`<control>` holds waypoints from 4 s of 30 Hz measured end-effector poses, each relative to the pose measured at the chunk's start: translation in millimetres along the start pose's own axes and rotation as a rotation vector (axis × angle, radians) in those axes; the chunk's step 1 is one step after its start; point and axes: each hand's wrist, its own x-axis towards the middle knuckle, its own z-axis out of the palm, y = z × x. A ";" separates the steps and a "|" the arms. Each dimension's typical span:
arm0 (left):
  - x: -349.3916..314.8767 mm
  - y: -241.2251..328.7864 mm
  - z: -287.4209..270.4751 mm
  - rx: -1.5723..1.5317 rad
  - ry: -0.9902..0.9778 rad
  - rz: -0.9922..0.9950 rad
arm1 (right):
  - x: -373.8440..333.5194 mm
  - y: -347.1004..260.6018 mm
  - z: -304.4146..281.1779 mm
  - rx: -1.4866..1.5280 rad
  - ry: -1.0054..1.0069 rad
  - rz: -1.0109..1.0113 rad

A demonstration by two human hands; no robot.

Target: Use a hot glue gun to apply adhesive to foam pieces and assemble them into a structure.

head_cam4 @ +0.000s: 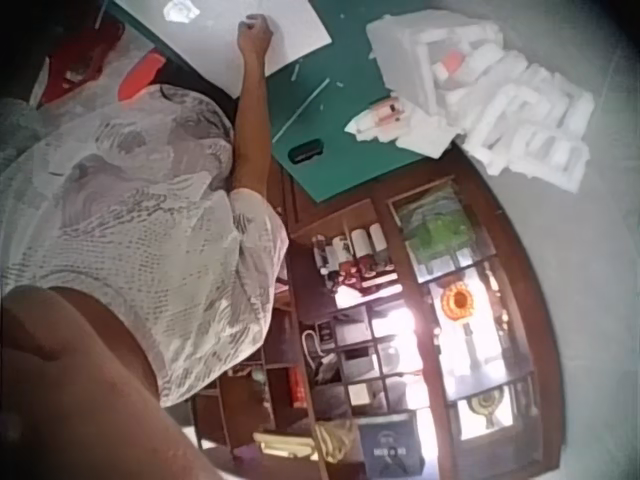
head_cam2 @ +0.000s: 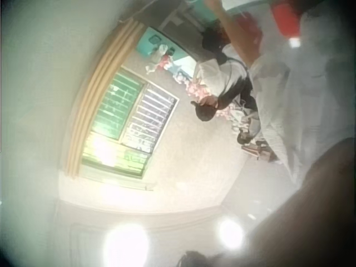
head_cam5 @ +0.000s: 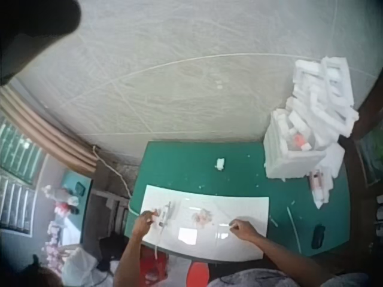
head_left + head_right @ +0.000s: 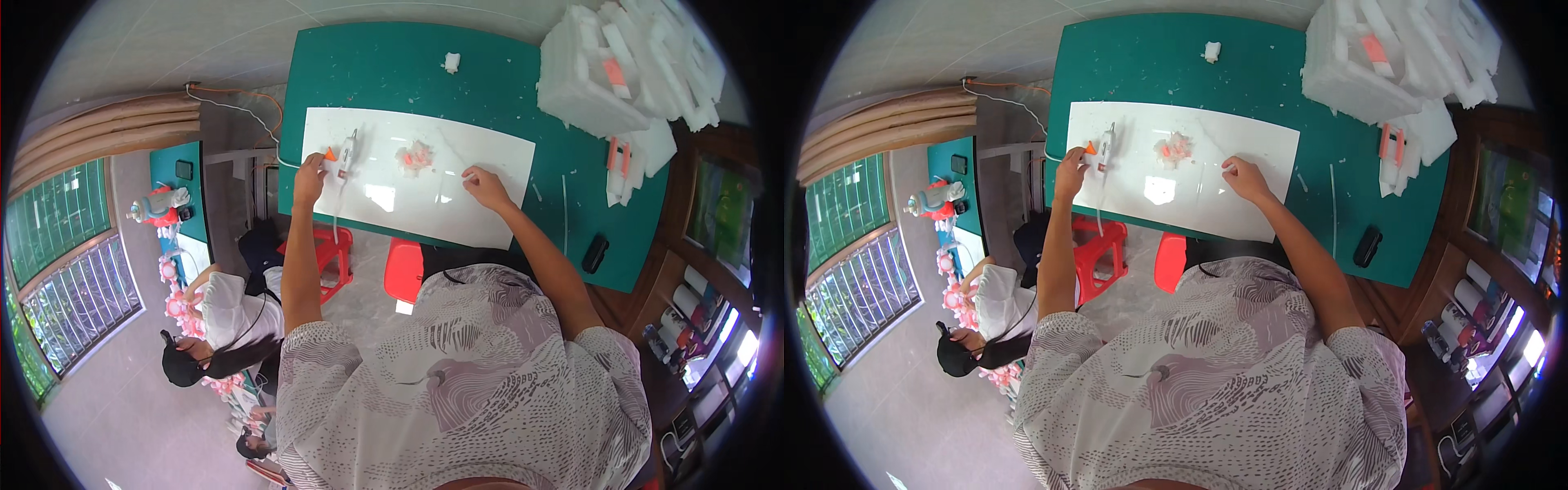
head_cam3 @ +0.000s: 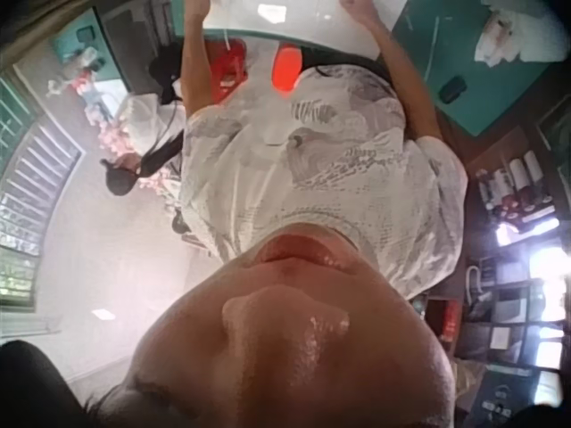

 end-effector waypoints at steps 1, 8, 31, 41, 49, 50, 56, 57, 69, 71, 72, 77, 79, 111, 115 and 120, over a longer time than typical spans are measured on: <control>-0.6 6.3 -3.3 -0.118 -0.047 -0.019 | 0.4 0.4 0.2 -0.001 -0.004 -0.001; 0.4 22.6 -14.3 -0.556 -0.389 -0.196 | 2.8 6.2 0.9 -0.003 -0.007 -0.030; -9.6 38.6 -9.9 -0.968 -0.080 -0.365 | 3.9 20.3 4.0 0.033 -0.007 -0.096; -16.6 43.6 -8.9 -0.951 0.023 -0.405 | -0.8 17.0 1.3 0.038 0.014 -0.110; -23.7 44.7 -5.4 -0.876 0.058 -0.378 | -4.4 14.2 0.0 0.078 0.027 -0.092; -25.4 43.9 -5.3 -0.857 0.089 -0.380 | -4.5 13.0 0.7 0.071 0.031 -0.097; -23.3 60.9 -12.3 -0.603 0.301 -0.263 | -4.1 16.8 1.1 0.053 0.042 -0.121; -24.4 61.5 -13.7 -0.602 0.310 -0.268 | -3.4 18.0 1.4 0.053 0.039 -0.136; -28.0 68.6 -16.4 -0.539 0.431 -0.356 | -4.6 20.4 0.4 0.047 0.023 -0.116; -28.9 61.8 -13.9 -0.560 0.438 -0.371 | -5.2 18.3 0.6 0.040 0.023 -0.120; -29.9 58.2 -12.6 -0.582 0.441 -0.385 | -5.5 17.6 0.5 0.034 0.023 -0.121; -27.6 56.3 -10.3 -0.635 0.469 -0.400 | -2.2 22.5 1.9 0.052 0.036 -0.122; -28.2 55.1 -8.7 -0.652 0.480 -0.434 | -1.4 23.0 3.1 0.050 0.034 -0.121; -3.3 60.4 32.3 -1.199 -0.512 -0.261 | -5.0 17.5 -3.7 0.168 -0.003 -0.040; -1.4 58.6 45.9 -1.105 -0.517 -0.232 | -6.5 10.3 -6.0 0.186 -0.019 -0.018; 0.9 63.4 47.9 -0.866 -0.408 -0.107 | -5.5 7.7 -6.1 0.165 -0.027 -0.006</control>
